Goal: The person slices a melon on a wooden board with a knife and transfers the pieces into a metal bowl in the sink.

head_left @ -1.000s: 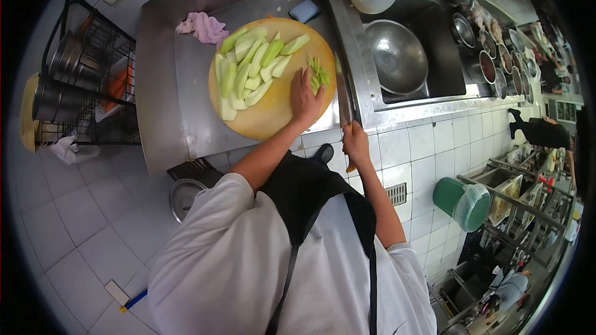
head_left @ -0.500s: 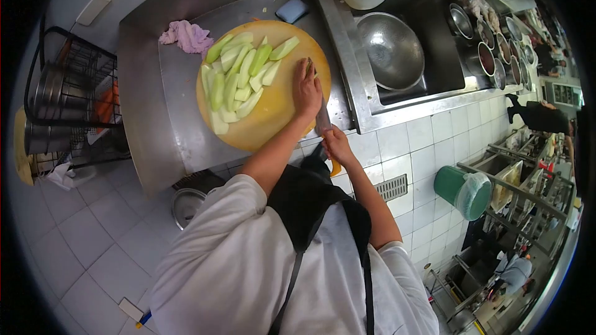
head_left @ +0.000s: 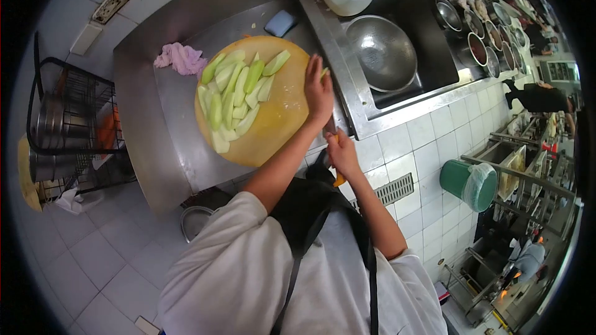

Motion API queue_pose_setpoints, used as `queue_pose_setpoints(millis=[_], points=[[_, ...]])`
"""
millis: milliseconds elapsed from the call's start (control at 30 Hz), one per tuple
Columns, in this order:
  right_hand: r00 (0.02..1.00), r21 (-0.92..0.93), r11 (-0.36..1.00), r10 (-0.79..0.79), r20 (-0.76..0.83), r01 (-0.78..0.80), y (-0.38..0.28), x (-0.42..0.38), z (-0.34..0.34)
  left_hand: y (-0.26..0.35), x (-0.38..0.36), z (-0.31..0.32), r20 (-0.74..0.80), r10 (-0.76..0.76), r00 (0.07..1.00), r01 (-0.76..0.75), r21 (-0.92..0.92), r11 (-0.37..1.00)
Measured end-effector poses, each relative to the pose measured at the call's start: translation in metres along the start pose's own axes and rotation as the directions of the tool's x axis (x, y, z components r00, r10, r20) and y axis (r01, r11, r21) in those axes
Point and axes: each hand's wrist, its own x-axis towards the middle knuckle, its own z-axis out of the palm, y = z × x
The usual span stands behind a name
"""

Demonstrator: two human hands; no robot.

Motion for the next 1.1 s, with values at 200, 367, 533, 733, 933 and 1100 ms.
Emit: queue_pose_setpoints(millis=[200, 367, 533, 733, 933, 1100], points=[[0.973, 0.212, 0.968, 0.171, -0.153, -0.136, -0.061, -0.007, -0.101, 0.028, 0.069, 0.162, 0.151, -0.159, 0.976, 0.170, -0.064, 0.983], [0.958, 0.453, 0.887, 0.202, -0.202, -0.091, -0.042, -0.033, -0.148, 0.031, 0.132, 0.242, 0.192, -0.347, 0.918, 0.375, -0.135, 0.917], [0.968, 0.674, 0.738, 0.192, -0.162, -0.033, -0.003, -0.054, -0.158, 0.029, 0.162, 0.217, 0.539, -0.373, 0.755, 0.654, -0.577, 0.489], [0.989, 0.762, 0.644, 0.147, -0.036, -0.068, 0.028, -0.069, -0.150, 0.009, 0.178, 0.101, 0.580, -0.466, 0.668, 0.709, -0.685, 0.165], [0.990, 0.702, 0.704, 0.141, 0.010, -0.108, 0.031, -0.075, -0.137, -0.061, 0.142, -0.083, 0.185, -0.421, 0.888, 0.453, -0.516, 0.727], [0.991, 0.554, 0.821, 0.120, 0.065, -0.136, 0.022, -0.058, -0.118, -0.077, 0.081, -0.201, 0.070, 0.012, 0.997, -0.053, 0.628, 0.776]])
